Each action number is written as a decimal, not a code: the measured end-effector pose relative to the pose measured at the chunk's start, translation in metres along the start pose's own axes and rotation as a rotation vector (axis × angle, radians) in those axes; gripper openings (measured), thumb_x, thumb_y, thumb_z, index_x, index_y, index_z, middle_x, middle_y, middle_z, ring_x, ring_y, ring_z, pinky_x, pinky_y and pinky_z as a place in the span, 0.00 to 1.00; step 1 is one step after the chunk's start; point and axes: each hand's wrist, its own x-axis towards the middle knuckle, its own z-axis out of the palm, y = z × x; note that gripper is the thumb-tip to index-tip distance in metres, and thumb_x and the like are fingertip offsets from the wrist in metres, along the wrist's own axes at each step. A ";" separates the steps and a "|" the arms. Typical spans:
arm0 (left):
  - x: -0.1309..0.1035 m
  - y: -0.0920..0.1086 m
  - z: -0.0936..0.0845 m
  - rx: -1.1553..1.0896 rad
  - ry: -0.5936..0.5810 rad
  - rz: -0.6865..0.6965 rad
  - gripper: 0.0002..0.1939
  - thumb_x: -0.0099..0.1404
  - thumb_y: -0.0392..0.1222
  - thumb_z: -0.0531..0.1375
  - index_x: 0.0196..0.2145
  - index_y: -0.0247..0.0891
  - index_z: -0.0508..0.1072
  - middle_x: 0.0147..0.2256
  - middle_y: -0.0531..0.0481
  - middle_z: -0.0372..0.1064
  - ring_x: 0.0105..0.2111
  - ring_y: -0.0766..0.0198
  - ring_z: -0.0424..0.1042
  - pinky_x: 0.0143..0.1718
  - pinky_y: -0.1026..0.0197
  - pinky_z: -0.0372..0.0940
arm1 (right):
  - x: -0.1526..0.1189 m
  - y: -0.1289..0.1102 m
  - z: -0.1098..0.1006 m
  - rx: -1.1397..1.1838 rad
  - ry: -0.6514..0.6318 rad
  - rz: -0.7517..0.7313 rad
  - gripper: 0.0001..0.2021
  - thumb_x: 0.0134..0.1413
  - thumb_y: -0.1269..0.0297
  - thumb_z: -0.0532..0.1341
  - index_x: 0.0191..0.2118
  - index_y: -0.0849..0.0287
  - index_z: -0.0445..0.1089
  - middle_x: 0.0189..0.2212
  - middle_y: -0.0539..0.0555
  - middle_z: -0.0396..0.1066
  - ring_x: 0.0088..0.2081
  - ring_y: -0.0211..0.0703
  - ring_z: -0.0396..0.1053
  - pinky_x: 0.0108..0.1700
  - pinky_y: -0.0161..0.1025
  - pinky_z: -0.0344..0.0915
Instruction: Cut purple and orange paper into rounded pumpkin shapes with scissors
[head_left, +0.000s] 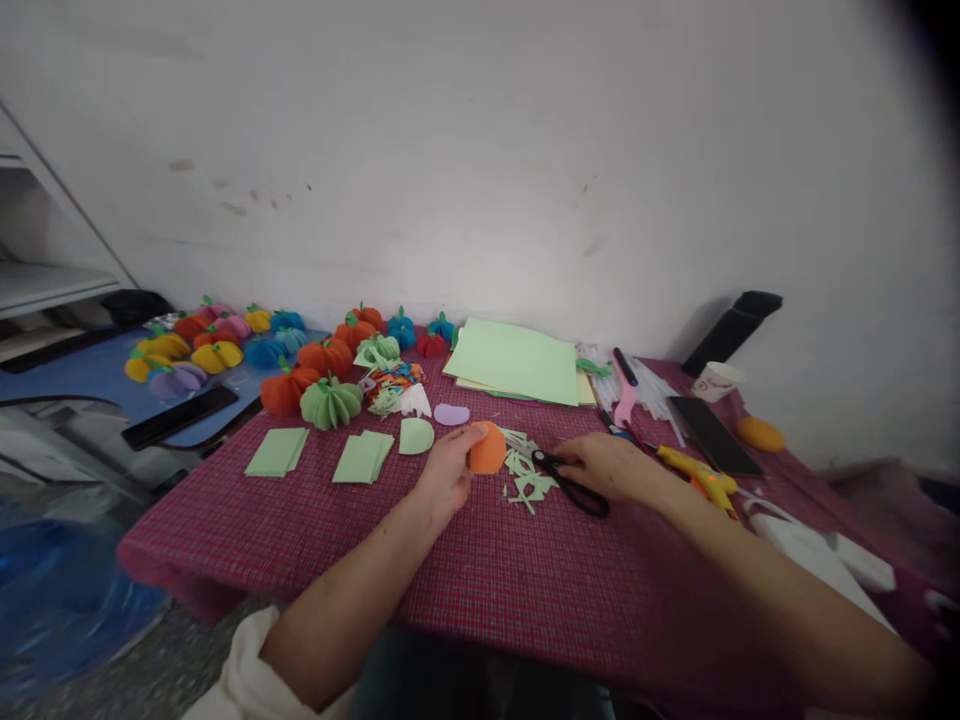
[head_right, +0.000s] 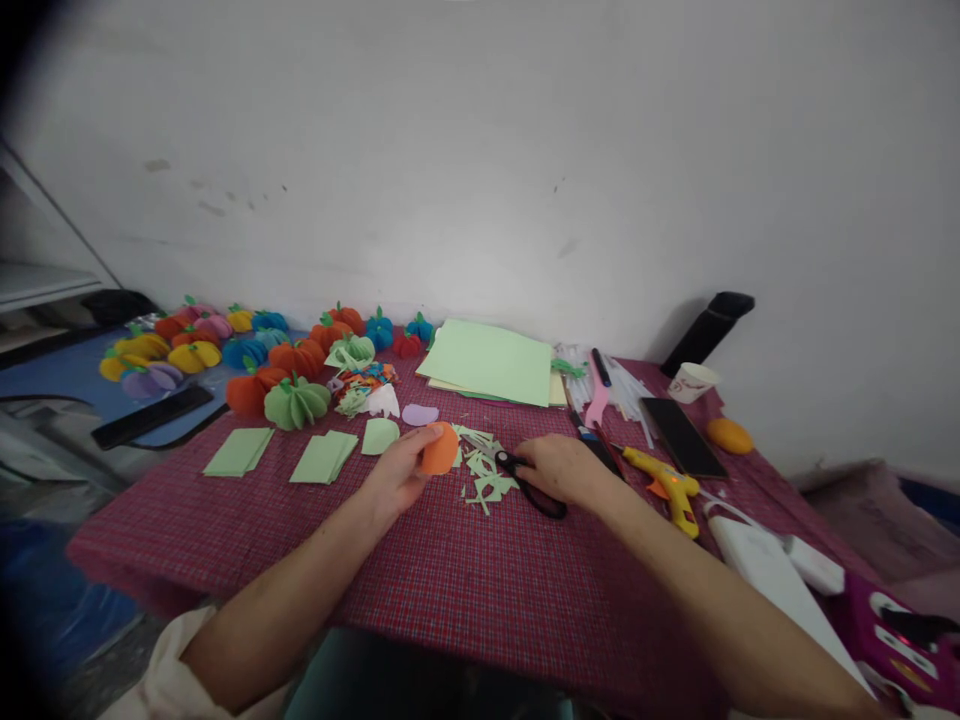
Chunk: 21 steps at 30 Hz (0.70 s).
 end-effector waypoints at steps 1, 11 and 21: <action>0.000 0.000 0.000 -0.011 -0.011 0.003 0.11 0.43 0.39 0.65 0.26 0.32 0.70 0.24 0.50 0.69 0.24 0.67 0.67 0.27 0.64 0.62 | 0.003 -0.008 0.001 0.109 0.035 -0.021 0.12 0.51 0.57 0.54 0.35 0.56 0.70 0.29 0.55 0.71 0.33 0.45 0.68 0.34 0.38 0.59; 0.000 0.001 -0.001 -0.039 -0.094 0.114 0.15 0.50 0.48 0.61 0.30 0.32 0.71 0.27 0.49 0.70 0.26 0.67 0.67 0.28 0.65 0.61 | 0.048 -0.072 0.048 1.023 0.234 0.025 0.14 0.44 0.53 0.60 0.29 0.59 0.60 0.19 0.45 0.62 0.18 0.31 0.60 0.20 0.29 0.56; -0.008 0.005 0.006 0.101 -0.116 0.194 0.16 0.54 0.50 0.58 0.32 0.33 0.72 0.31 0.46 0.72 0.27 0.66 0.68 0.31 0.63 0.60 | 0.054 -0.058 0.064 1.344 0.352 -0.019 0.14 0.48 0.52 0.56 0.28 0.60 0.64 0.16 0.45 0.61 0.16 0.30 0.57 0.18 0.28 0.55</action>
